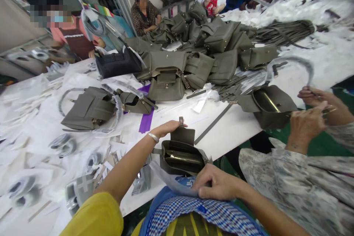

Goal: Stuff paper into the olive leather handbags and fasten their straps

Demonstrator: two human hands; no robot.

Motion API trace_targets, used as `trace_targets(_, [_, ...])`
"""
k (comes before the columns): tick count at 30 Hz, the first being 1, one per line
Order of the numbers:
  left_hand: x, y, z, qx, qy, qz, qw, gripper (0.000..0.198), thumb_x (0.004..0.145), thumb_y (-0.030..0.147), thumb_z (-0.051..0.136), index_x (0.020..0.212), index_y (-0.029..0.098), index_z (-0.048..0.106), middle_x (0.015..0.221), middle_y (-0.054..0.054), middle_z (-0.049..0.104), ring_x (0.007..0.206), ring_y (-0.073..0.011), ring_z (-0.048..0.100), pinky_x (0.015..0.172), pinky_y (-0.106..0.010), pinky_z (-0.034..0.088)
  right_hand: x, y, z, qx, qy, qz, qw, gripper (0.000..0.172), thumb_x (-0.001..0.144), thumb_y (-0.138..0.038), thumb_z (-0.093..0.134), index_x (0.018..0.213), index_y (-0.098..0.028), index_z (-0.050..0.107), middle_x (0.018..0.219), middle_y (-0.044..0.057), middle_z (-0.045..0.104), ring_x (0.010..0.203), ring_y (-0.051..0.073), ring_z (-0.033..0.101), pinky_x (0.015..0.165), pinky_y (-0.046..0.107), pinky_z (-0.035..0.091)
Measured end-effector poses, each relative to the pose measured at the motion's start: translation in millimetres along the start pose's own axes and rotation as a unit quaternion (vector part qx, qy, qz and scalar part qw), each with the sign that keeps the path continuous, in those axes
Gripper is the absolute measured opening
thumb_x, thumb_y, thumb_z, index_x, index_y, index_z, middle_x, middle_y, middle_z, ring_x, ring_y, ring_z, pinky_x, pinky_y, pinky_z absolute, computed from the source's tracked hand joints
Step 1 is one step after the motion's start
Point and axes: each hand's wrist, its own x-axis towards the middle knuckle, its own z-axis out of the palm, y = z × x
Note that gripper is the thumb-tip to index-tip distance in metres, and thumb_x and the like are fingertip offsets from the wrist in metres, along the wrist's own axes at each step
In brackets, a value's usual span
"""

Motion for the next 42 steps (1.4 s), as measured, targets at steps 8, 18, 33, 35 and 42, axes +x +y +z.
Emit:
trace_targets(8, [-46.1, -12.6, 45.2, 0.166, -0.113, 0.154, 0.967, 0.073, 0.078, 0.055, 0.071, 0.141, 0.026, 0.049, 0.144, -0.009, 0.052, 0.132, -0.0277, 0.047, 0.111, -0.04, 0.033, -10.8, -24.7, 4.1, 0.006, 0.053, -0.07, 0.996, 0.028, 0.085, -0.04, 0.07, 0.086, -0.013, 0.076, 0.074, 0.003, 0.063, 0.068, 0.012, 0.056, 0.062, 0.023, 0.042])
trace_targets(18, [-52.0, -32.4, 16.5, 0.224, -0.178, 0.179, 0.941, 0.091, 0.069, 0.053, 0.08, 0.147, 0.031, 0.038, 0.149, -0.008, 0.046, 0.133, -0.0291, 0.046, 0.11, -0.04, 0.034, -17.0, -23.0, 6.5, 0.037, 0.048, -0.072, 0.996, 0.028, 0.084, -0.039, 0.07, 0.082, -0.012, 0.075, 0.073, 0.004, 0.061, 0.068, 0.013, 0.056, 0.062, 0.024, 0.042])
trace_targets(33, [-15.7, -52.9, 45.9, 0.257, -0.034, 0.125, 0.958, 0.065, 0.076, 0.051, 0.073, 0.133, 0.024, 0.056, 0.126, -0.009, 0.066, 0.114, -0.0286, 0.061, 0.097, -0.035, 0.044, -20.1, -23.8, 15.2, 0.06, 0.055, -0.096, 0.992, 0.03, 0.084, -0.042, 0.069, 0.076, -0.013, 0.072, 0.071, 0.005, 0.061, 0.068, 0.015, 0.055, 0.065, 0.027, 0.044])
trace_targets(35, [-18.4, -49.9, 47.6, 0.249, -0.042, 0.135, 0.958, 0.061, 0.077, 0.045, 0.074, 0.131, 0.022, 0.057, 0.125, -0.009, 0.066, 0.112, -0.0275, 0.061, 0.097, -0.035, 0.045, -21.8, -20.3, 16.6, 0.066, 0.058, -0.095, 0.992, 0.031, 0.084, -0.043, 0.069, 0.075, -0.014, 0.071, 0.07, 0.005, 0.061, 0.067, 0.014, 0.055, 0.065, 0.027, 0.043])
trace_targets(42, [-62.1, -39.3, 100.5, 0.226, -0.045, 0.173, 0.958, 0.045, 0.08, 0.028, 0.071, 0.122, 0.018, 0.061, 0.137, -0.015, 0.055, 0.129, -0.0302, 0.048, 0.111, -0.045, 0.033, -26.4, -18.6, 11.3, 0.05, 0.082, -0.069, 0.993, 0.033, 0.082, -0.045, 0.07, 0.082, -0.011, 0.072, 0.076, 0.005, 0.06, 0.067, 0.014, 0.053, 0.062, 0.026, 0.04])
